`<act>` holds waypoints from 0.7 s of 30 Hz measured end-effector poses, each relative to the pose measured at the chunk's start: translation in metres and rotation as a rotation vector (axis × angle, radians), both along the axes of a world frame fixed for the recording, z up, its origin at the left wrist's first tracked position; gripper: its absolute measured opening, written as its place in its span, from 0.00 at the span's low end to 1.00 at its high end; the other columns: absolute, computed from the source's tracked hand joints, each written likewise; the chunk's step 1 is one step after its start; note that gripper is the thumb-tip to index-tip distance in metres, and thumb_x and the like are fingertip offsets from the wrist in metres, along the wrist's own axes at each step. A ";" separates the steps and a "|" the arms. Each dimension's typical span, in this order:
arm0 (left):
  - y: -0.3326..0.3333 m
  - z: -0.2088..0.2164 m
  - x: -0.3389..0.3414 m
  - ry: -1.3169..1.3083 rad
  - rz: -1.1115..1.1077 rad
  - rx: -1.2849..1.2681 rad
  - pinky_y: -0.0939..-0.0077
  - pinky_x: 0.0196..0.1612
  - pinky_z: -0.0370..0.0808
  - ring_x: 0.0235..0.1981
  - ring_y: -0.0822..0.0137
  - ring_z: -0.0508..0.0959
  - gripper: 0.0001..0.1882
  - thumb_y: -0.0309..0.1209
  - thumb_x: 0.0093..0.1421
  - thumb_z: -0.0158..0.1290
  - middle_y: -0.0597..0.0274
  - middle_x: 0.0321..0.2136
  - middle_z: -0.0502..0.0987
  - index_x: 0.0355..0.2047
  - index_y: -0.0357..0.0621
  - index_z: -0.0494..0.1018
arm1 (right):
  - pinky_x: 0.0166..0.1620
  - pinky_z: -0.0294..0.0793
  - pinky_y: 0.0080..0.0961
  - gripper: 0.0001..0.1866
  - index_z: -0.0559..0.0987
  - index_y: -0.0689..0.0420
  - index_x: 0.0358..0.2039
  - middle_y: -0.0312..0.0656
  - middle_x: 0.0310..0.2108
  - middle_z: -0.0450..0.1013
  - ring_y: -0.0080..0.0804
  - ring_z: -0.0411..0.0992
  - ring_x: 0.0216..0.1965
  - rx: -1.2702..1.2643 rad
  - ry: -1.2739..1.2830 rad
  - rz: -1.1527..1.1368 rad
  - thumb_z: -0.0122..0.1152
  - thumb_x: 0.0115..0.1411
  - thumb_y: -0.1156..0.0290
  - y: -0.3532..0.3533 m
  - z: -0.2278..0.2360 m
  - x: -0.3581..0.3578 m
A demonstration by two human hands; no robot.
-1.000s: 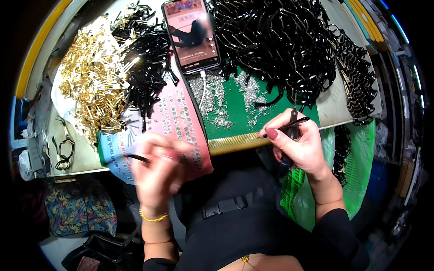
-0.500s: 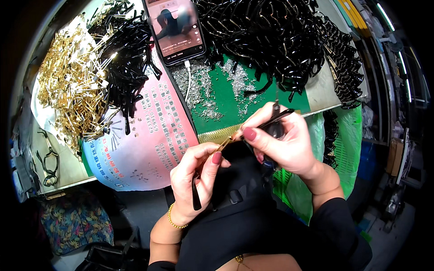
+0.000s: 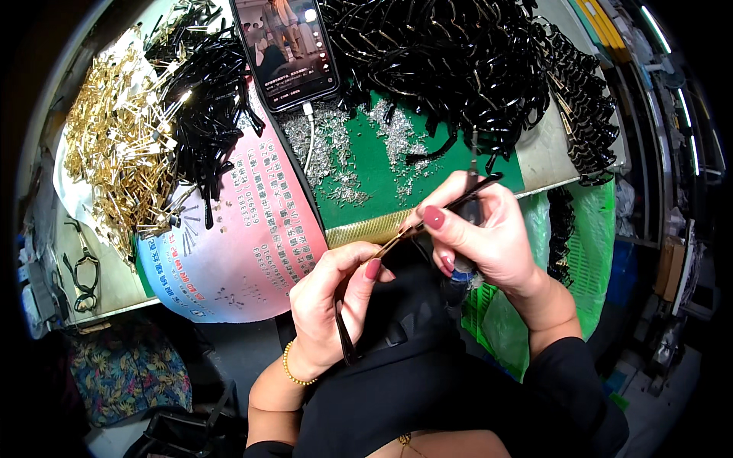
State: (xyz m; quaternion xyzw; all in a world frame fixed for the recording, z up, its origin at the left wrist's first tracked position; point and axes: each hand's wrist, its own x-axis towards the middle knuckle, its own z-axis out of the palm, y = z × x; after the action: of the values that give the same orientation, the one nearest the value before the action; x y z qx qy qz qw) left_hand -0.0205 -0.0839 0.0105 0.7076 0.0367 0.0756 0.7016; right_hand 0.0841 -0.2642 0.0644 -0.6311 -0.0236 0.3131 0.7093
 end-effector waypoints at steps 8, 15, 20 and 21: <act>-0.008 0.004 0.004 -0.087 0.004 0.111 0.77 0.31 0.80 0.28 0.66 0.85 0.07 0.20 0.65 0.58 0.55 0.28 0.83 0.44 0.33 0.78 | 0.23 0.68 0.13 0.07 0.81 0.60 0.37 0.32 0.25 0.77 0.13 0.70 0.20 -0.002 0.062 0.056 0.67 0.66 0.69 -0.008 0.005 0.008; -0.002 0.001 0.011 -0.092 -0.149 0.395 0.70 0.33 0.80 0.29 0.59 0.85 0.10 0.19 0.64 0.56 0.54 0.30 0.82 0.46 0.37 0.78 | 0.33 0.73 0.15 0.05 0.81 0.64 0.38 0.32 0.30 0.77 0.15 0.72 0.29 -0.157 -0.221 0.140 0.65 0.66 0.75 -0.007 -0.001 -0.008; 0.011 0.007 0.000 0.113 -0.166 0.344 0.70 0.37 0.80 0.33 0.59 0.86 0.07 0.25 0.70 0.51 0.54 0.32 0.83 0.46 0.38 0.74 | 0.42 0.75 0.35 0.22 0.65 0.58 0.56 0.46 0.41 0.71 0.43 0.75 0.40 -0.776 -0.518 0.555 0.61 0.66 0.70 -0.031 0.020 0.013; 0.014 0.006 -0.001 0.125 -0.098 0.324 0.71 0.38 0.80 0.34 0.62 0.86 0.06 0.26 0.72 0.49 0.55 0.32 0.84 0.44 0.37 0.74 | 0.37 0.77 0.39 0.17 0.67 0.58 0.53 0.49 0.40 0.68 0.47 0.77 0.36 -0.819 -0.807 0.565 0.58 0.66 0.71 -0.040 0.009 0.015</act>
State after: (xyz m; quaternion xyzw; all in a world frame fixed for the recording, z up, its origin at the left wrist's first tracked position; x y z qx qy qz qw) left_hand -0.0212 -0.0701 0.0168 0.8157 0.0333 0.0022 0.5775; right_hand 0.0995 -0.3039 0.0734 -0.8886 -0.3327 0.2093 0.2363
